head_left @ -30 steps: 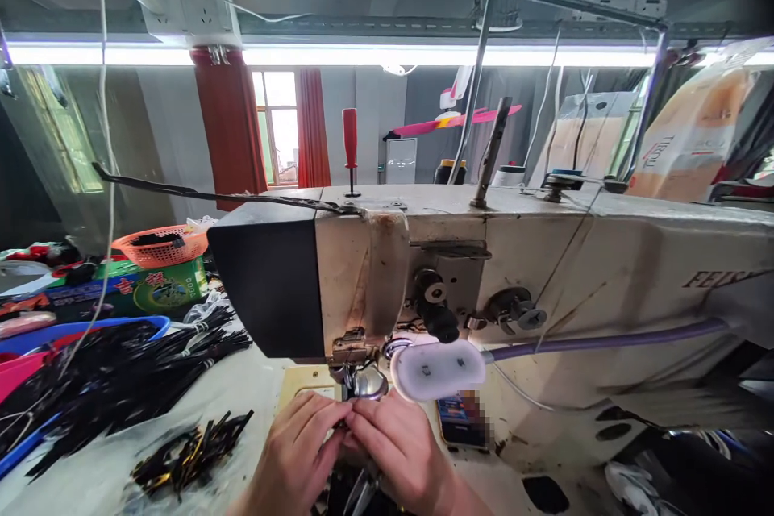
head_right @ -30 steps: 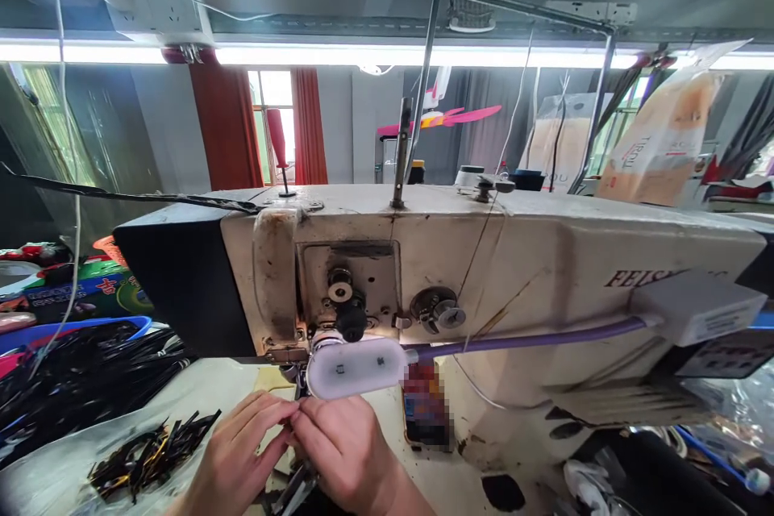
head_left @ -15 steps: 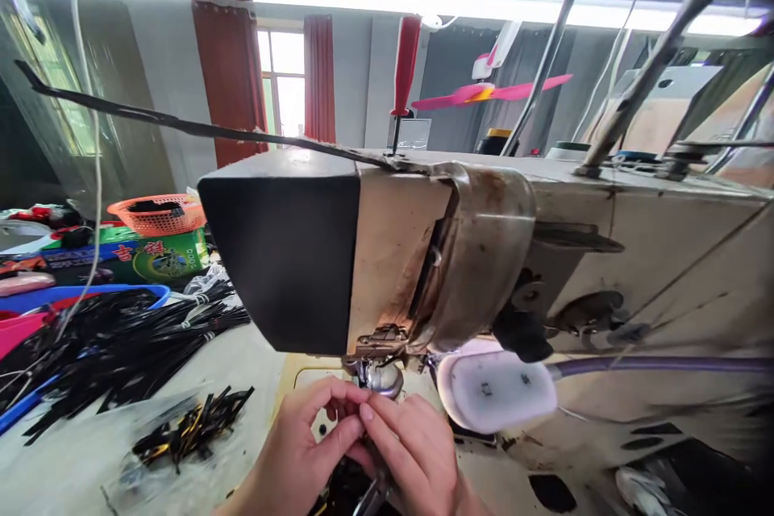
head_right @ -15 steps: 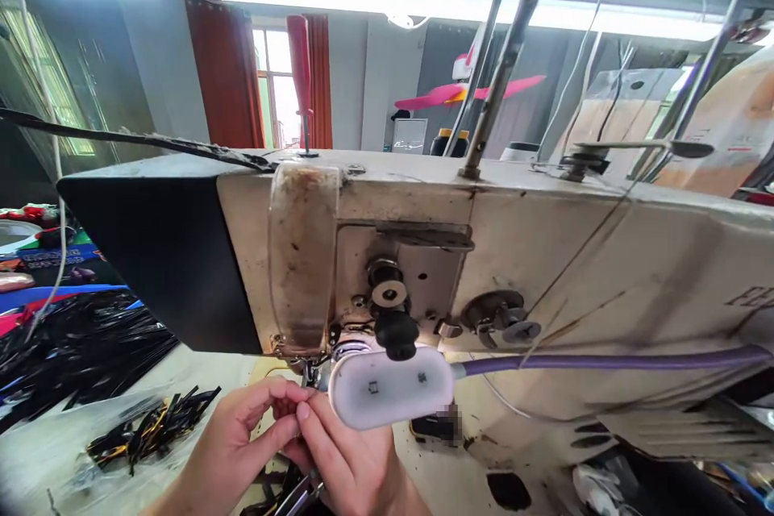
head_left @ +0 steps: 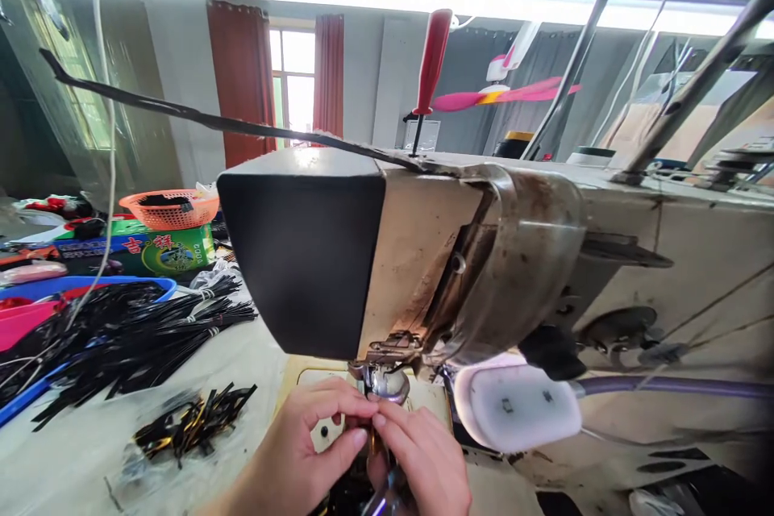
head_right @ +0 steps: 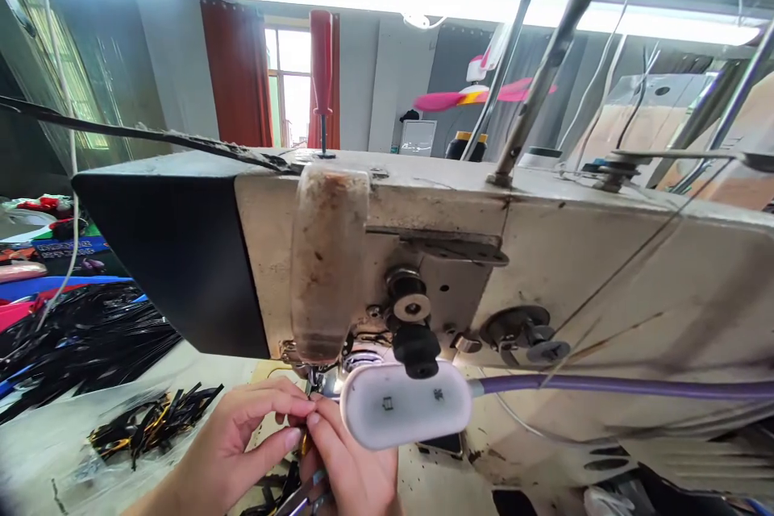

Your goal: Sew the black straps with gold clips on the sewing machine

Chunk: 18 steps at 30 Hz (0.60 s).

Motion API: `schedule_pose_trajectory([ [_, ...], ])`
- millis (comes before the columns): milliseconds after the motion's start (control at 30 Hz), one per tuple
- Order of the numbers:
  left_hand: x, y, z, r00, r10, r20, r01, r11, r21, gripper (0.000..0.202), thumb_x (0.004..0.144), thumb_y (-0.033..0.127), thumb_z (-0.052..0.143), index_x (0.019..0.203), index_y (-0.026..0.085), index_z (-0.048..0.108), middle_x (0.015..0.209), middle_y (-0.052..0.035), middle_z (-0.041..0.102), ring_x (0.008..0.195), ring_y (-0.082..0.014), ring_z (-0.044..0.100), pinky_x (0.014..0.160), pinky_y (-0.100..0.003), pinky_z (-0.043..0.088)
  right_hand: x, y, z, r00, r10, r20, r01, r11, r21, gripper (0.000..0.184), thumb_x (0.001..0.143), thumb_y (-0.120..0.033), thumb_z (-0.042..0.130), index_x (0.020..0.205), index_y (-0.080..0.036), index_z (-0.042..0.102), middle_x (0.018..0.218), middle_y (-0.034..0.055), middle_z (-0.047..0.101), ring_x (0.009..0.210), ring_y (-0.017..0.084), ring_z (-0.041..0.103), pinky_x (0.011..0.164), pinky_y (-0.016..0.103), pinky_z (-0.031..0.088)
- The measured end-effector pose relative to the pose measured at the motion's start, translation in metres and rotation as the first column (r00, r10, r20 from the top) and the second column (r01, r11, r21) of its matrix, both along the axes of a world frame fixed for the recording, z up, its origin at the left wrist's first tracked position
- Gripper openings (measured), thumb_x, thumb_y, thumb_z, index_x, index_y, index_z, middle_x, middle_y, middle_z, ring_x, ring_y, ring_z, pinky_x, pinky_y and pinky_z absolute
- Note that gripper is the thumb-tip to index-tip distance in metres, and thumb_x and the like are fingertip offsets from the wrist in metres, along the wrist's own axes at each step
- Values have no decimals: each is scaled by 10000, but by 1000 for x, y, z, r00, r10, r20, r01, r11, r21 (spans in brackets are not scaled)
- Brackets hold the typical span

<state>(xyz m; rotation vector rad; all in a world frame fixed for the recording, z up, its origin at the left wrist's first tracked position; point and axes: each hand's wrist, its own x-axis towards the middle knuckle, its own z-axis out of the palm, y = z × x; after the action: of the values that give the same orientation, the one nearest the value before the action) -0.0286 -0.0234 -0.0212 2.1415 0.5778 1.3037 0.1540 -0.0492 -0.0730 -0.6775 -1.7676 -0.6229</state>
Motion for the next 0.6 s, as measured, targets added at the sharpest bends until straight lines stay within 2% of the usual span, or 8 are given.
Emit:
schedule_pose_trajectory([
  [100, 2, 1, 3, 999, 36, -7, -35, 994, 106, 218, 875, 65, 633, 980, 221, 745, 881, -49, 771, 816, -165, 731, 760, -252, 614, -2, 1, -3, 995, 26, -94, -27, 1000, -15, 247, 880, -108, 567, 1101, -62, 665, 962, 172, 761, 942, 232, 741, 740, 330, 604],
  [200, 7, 0, 4, 992, 126, 4, -124, 968, 218, 171, 905, 69, 613, 927, 201, 720, 818, -31, 749, 752, -134, 712, 705, -196, 593, -3, -4, 1, 997, 18, -70, -22, 998, -63, 307, 847, -53, 536, 1131, -75, 651, 987, 160, 760, 960, 214, 734, 755, 314, 598],
  [267, 10, -1, 1, 981, 191, 21, -188, 926, 328, 164, 922, 60, 584, 943, 174, 699, 822, -45, 737, 748, -137, 696, 709, -207, 588, -4, -8, 4, 997, -16, -80, 8, 994, -108, 331, 843, -26, 519, 1136, -96, 657, 986, 142, 762, 945, 198, 735, 742, 294, 588],
  [367, 13, -3, -6, 964, 265, 34, -248, 842, 479, 196, 940, 30, 527, 1009, 139, 675, 873, -72, 734, 795, -156, 684, 805, -268, 585, -9, -13, 7, 991, -103, -90, 89, 986, -141, 310, 879, -52, 528, 1127, -143, 690, 1009, 127, 766, 920, 207, 740, 731, 304, 580],
  [467, 14, -3, -11, 951, 307, 24, -274, 808, 521, 218, 950, 26, 507, 1061, 131, 663, 905, -82, 728, 844, -171, 682, 858, -305, 577, -16, -12, 5, 969, -174, -174, 167, 985, -52, 271, 918, -109, 557, 1095, -206, 737, 909, 74, 775, 844, 188, 738, 732, 298, 564],
  [533, 15, -3, -12, 950, 313, 5, -269, 808, 524, 229, 955, 33, 501, 1094, 125, 659, 912, -92, 716, 859, -182, 674, 838, -311, 585, -18, -10, 3, 950, -163, -266, 173, 985, 15, 260, 939, -130, 555, 1076, -230, 751, 813, 45, 763, 797, 174, 725, 727, 299, 549],
  [600, 16, -4, -11, 950, 311, -14, -260, 817, 515, 243, 965, 42, 481, 1115, 123, 654, 911, -101, 702, 849, -184, 665, 792, -300, 592, -17, -11, 3, 952, -158, -262, 169, 985, 20, 249, 937, -135, 563, 1070, -227, 752, 791, 43, 760, 789, 186, 722, 728, 322, 546],
])
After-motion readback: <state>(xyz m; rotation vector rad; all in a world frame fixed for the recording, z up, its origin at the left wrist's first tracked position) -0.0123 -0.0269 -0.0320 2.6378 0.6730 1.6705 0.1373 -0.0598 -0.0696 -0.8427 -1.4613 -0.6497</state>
